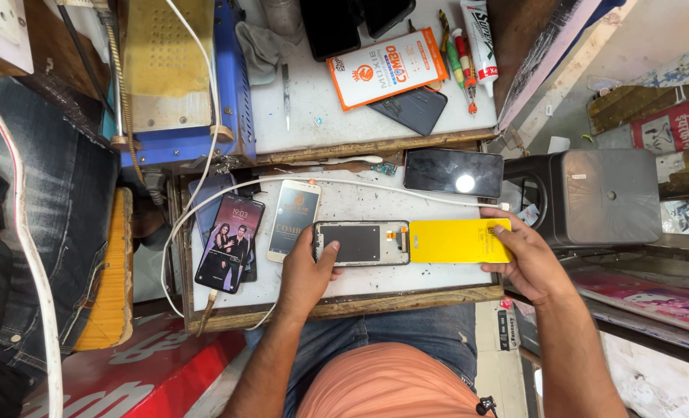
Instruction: The person removes a phone case, wipes the phone's screen and back with a cloth, and then wipes the screen again after briefly handling a spray bottle. The phone remains on the workbench throughout.
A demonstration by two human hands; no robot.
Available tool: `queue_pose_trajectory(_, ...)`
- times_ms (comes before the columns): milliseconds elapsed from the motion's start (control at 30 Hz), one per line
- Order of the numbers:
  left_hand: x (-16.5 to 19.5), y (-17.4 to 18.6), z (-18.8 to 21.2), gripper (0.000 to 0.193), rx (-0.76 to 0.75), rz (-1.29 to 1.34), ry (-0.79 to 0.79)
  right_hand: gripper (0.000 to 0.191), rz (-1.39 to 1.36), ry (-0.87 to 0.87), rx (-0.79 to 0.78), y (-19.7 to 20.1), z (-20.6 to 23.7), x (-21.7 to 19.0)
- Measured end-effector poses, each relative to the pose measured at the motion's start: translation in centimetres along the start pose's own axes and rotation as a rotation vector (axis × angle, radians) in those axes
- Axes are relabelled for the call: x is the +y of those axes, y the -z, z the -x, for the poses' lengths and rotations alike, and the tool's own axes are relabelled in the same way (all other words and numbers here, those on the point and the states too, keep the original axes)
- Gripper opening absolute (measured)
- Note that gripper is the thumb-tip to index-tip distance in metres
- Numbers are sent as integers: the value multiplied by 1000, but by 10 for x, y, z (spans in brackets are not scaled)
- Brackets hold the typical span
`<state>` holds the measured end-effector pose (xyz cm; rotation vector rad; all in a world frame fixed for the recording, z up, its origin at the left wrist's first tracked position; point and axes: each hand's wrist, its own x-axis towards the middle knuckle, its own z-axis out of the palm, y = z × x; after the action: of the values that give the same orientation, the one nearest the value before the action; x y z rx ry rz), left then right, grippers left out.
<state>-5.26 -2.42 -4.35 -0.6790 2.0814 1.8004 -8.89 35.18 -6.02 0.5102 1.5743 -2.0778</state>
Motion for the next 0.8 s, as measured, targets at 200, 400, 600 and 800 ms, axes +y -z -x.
queue_pose_trajectory(200,13,6,10,45,197,-559,-314,47,490,127,239,3,9,3)
queue_pose_trajectory(400,18,-4,17,60,281,-870,-235,35,1102,414,510,-26,28,-13)
queue_pose_trajectory(600,29,-1,30,43,338,-888,-365,35,1362,877,362,-78,33,-22)
queue_pose_trajectory(800,36,7,40,30,391,-735,-595,21,1285,940,125,-121,10,-29)
